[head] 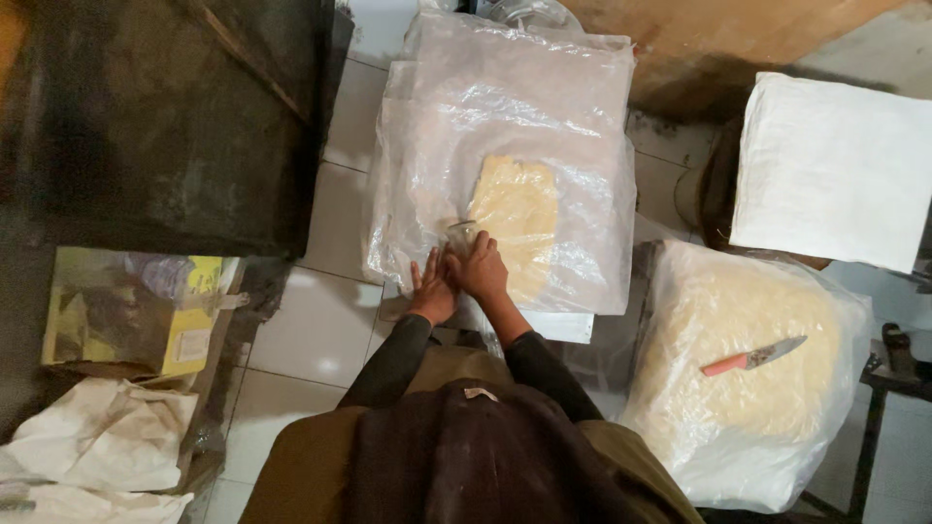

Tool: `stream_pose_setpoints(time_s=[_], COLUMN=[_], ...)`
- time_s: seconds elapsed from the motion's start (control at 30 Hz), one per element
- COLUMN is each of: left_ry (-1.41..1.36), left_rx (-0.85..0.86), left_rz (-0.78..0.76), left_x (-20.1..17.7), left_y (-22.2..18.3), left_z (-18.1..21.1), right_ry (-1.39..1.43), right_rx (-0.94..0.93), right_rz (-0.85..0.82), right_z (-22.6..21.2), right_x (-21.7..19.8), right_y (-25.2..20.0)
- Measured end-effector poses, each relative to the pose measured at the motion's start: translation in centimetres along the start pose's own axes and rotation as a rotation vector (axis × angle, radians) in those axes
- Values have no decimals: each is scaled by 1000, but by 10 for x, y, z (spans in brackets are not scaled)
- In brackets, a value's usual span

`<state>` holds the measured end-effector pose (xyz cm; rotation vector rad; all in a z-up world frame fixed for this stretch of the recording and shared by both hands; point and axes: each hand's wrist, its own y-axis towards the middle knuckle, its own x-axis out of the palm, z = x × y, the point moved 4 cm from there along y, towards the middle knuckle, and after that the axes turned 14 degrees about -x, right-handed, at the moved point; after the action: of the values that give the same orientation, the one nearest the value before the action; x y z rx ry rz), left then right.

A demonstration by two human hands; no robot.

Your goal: The person flattens a piece of dough by hand on a plastic sheet and then uses a glass container to roll and press the dough further until it is thinner and more spread out.

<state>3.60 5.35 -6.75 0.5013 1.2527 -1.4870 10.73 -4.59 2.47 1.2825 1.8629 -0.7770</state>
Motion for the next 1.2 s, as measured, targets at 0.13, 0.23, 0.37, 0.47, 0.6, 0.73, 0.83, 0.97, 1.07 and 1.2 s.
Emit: stream_pose_setpoints(time_s=[0.13, 0.23, 0.37, 0.47, 0.6, 0.73, 0.83, 0.97, 1.07, 1.2], left_ry=[-36, -68, -37, 13, 39, -82, -248, -241, -265, -251], left_rx=[-17, -28, -18, -71, -87, -72, -113, -153, -207, -203], left_rz=[-27, -20, 22, 13, 29, 177, 256, 282, 249, 253], left_x=[-15, -28, -38, -39, -30, -19, -12, -7, -12, -21], left_y=[-7, -15, -19, -18, -16, -12, -2, -4, -8, -14], left_z=[7, 13, 19, 22, 20, 11, 1, -9, -5, -1], right_ry=[95, -22, -95, -138, -153, -174, -219, -252, -297, -355], right_rx=[-132, -283, 132, 46, -240, -482, -639, -803, -881, -920], right_rz=[-9, 201, 155, 111, -13, -130, -232, -327, -346, -364], right_z=[55, 94, 111, 76, 29, 20, 16, 19, 40, 68], right_x=[-5, -38, -78, -78, -61, -63, -67, -61, -49, -37], right_y=[1, 22, 70, 88, 88, 67, 41, 3, -18, -45])
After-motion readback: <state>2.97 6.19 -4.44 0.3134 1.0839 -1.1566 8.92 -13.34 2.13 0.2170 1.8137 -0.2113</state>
